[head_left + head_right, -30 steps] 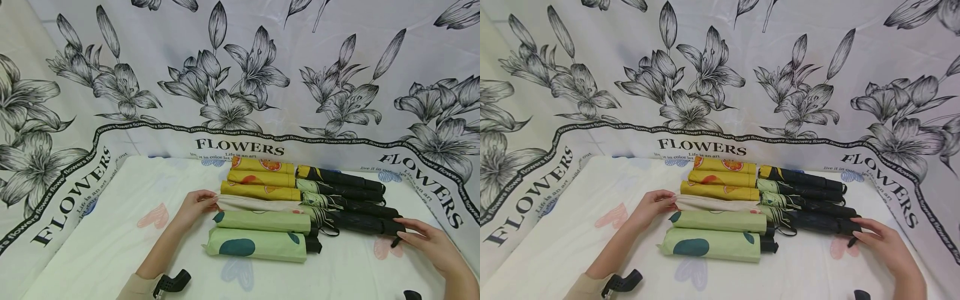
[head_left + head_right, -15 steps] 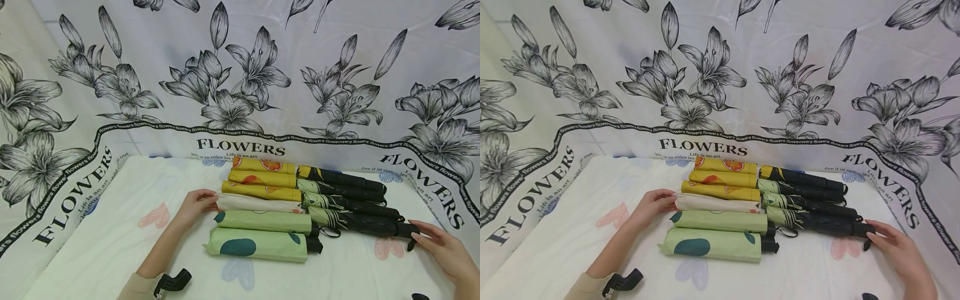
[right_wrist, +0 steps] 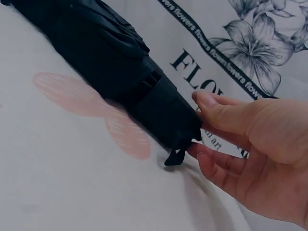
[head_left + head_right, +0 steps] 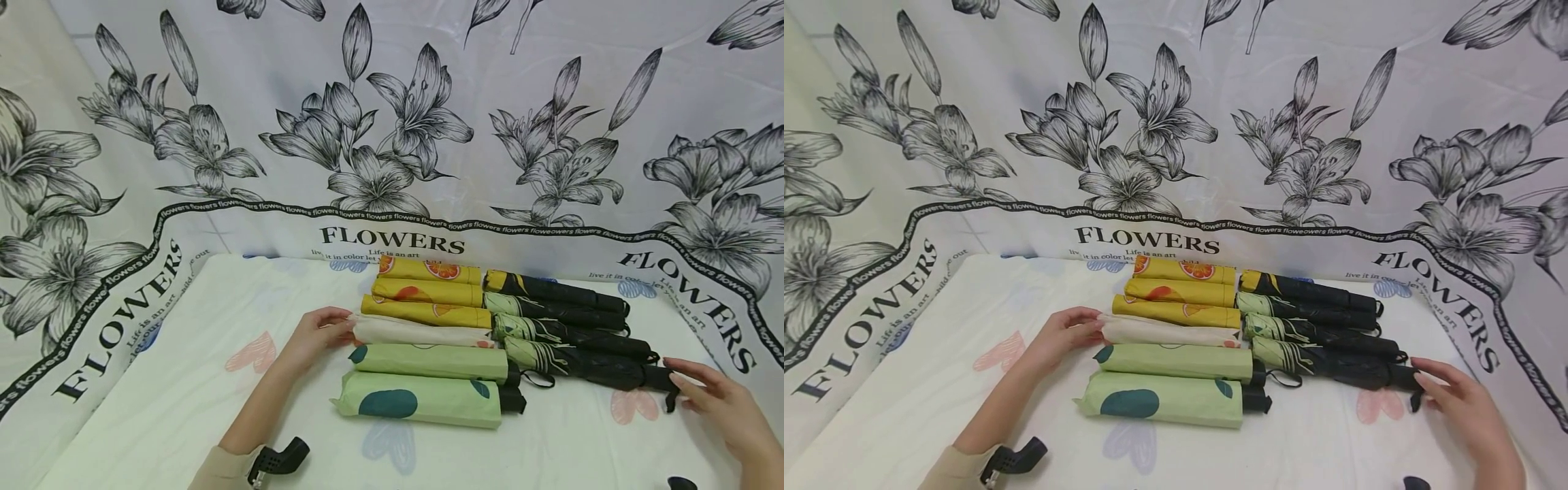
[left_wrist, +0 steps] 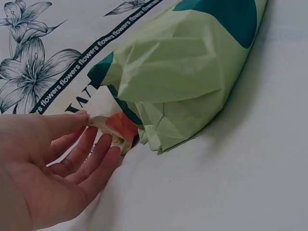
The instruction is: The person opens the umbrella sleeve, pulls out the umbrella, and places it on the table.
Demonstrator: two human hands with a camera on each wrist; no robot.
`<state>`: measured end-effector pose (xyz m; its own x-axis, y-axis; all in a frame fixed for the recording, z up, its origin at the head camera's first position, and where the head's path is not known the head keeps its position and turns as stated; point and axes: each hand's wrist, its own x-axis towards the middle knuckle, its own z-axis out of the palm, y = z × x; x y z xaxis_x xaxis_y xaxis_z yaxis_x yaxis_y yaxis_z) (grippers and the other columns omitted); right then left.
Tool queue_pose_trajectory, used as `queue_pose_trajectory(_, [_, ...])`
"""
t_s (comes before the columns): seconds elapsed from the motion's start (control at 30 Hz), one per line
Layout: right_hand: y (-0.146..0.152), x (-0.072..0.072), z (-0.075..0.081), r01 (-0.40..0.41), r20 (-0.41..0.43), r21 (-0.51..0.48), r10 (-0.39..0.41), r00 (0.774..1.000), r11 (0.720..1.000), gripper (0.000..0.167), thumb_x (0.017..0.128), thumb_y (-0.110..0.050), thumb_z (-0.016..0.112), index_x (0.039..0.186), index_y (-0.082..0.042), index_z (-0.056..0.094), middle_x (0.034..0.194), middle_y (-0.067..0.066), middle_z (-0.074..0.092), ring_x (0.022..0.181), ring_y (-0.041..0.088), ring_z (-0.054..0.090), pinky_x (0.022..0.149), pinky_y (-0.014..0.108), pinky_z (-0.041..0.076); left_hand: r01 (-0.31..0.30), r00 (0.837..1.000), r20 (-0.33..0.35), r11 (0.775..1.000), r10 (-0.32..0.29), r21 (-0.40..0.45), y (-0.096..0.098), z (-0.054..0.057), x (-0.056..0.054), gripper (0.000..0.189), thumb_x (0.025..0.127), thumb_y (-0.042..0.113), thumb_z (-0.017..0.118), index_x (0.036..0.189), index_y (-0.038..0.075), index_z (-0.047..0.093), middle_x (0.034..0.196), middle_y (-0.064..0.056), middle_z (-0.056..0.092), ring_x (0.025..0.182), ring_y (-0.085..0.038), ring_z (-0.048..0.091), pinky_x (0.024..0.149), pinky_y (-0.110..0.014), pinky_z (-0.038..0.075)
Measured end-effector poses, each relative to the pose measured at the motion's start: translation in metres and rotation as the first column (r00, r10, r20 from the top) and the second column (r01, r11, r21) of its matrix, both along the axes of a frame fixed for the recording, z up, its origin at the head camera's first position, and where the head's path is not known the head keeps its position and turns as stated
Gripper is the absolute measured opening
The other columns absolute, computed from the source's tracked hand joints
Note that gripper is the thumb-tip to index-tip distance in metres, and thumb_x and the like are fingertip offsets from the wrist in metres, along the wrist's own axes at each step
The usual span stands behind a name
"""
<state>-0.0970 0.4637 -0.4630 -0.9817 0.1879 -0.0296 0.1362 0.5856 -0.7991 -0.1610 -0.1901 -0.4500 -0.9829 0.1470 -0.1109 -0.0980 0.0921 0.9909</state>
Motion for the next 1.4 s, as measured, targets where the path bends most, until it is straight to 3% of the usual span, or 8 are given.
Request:
queue_pose_trajectory(0.13, [-0.007, -0.001, 0.013, 0.035, -0.005, 0.092, -0.035, 0.999, 0.995, 0.024, 0.111, -0.028, 0.056, 0.130, -0.037, 0.067, 0.105, -0.049, 0.036, 0.081, -0.019, 0.048, 0.064, 0.017, 0.053, -0.012, 1.000, -0.011, 1.000, 0.012, -0.012, -0.002, 0.004, 0.001, 0.035, 0.103, 0.005, 0.066, 0.131, -0.017, 0.060, 0.106, -0.009, 0.074, 0.089, -0.010, 0.075, 0.085, -0.030, 0.064])
queue_pose_trajectory(0.27, [-0.024, -0.002, 0.031, 0.047, -0.050, 0.136, -0.041, 0.998, 0.990, 0.029, 0.110, -0.028, 0.058, 0.136, -0.018, 0.067, 0.106, -0.048, 0.037, 0.082, -0.022, 0.048, 0.064, 0.014, 0.051, -0.027, 1.000, -0.009, 1.000, 0.027, 0.002, -0.002, 0.012, 0.003, 0.036, 0.104, 0.006, 0.065, 0.131, -0.016, 0.059, 0.108, -0.010, 0.072, 0.091, -0.013, 0.074, 0.087, -0.031, 0.063])
queue_pose_trajectory(0.6, [-0.107, -0.016, 0.063, -0.134, -0.167, 0.091, 0.148, 0.975, 0.987, 0.037, 0.110, -0.024, 0.060, 0.138, -0.001, 0.062, 0.107, -0.040, 0.057, 0.089, -0.012, 0.061, 0.070, 0.013, 0.054, -0.019, 1.000, -0.012, 1.000, 0.019, -0.009, -0.001, 0.022, 0.015, 0.033, 0.104, 0.007, 0.065, 0.129, -0.015, 0.061, 0.107, -0.007, 0.071, 0.095, -0.016, 0.073, 0.090, -0.030, 0.063])
queue_pose_trajectory(0.77, [-0.140, -0.016, 0.062, -0.188, -0.222, 0.095, 0.205, 0.953, 0.978, 0.033, 0.111, -0.018, 0.058, 0.135, 0.003, 0.063, 0.106, -0.034, 0.064, 0.090, -0.006, 0.063, 0.071, 0.016, 0.055, -0.032, 0.999, -0.004, 0.999, 0.032, -0.022, -0.001, 0.018, 0.025, 0.035, 0.101, 0.005, 0.069, 0.129, -0.014, 0.062, 0.106, -0.007, 0.070, 0.093, -0.013, 0.073, 0.088, -0.029, 0.063])
queue_pose_trajectory(0.93, [-0.168, -0.016, 0.058, -0.230, -0.222, 0.091, 0.245, 0.944, 0.969, 0.030, 0.109, -0.018, 0.061, 0.134, -0.001, 0.067, 0.107, -0.017, 0.071, 0.089, 0.001, 0.065, 0.071, 0.021, 0.058, -0.026, 1.000, -0.017, 1.000, 0.026, -0.018, -0.001, 0.010, 0.034, 0.037, 0.098, 0.005, 0.072, 0.129, -0.012, 0.062, 0.106, -0.008, 0.071, 0.092, -0.012, 0.074, 0.086, -0.027, 0.062])
queue_pose_trajectory(1.1, [-0.183, -0.016, 0.053, -0.276, -0.203, 0.060, 0.283, 0.937, 0.959, 0.029, 0.109, -0.019, 0.062, 0.132, -0.004, 0.069, 0.115, 0.001, 0.074, 0.091, 0.002, 0.067, 0.073, 0.023, 0.059, 0.022, 0.999, -0.026, 1.000, -0.022, 0.020, 0.001, -0.001, 0.036, 0.037, 0.098, 0.004, 0.071, 0.129, -0.014, 0.061, 0.107, -0.008, 0.073, 0.091, -0.009, 0.073, 0.087, -0.027, 0.062])
queue_pose_trajectory(1.4, [-0.190, -0.013, 0.042, -0.365, -0.130, -0.037, 0.358, 0.925, 0.930, 0.027, 0.105, -0.011, 0.065, 0.129, 0.003, 0.068, 0.109, 0.009, 0.074, 0.084, 0.009, 0.072, 0.071, 0.025, 0.058, 0.115, 0.990, -0.076, 0.993, -0.117, -0.030, 0.001, -0.010, 0.035, 0.034, 0.100, 0.009, 0.072, 0.127, -0.012, 0.065, 0.118, -0.018, 0.073, 0.092, -0.008, 0.072, 0.086, -0.026, 0.061])
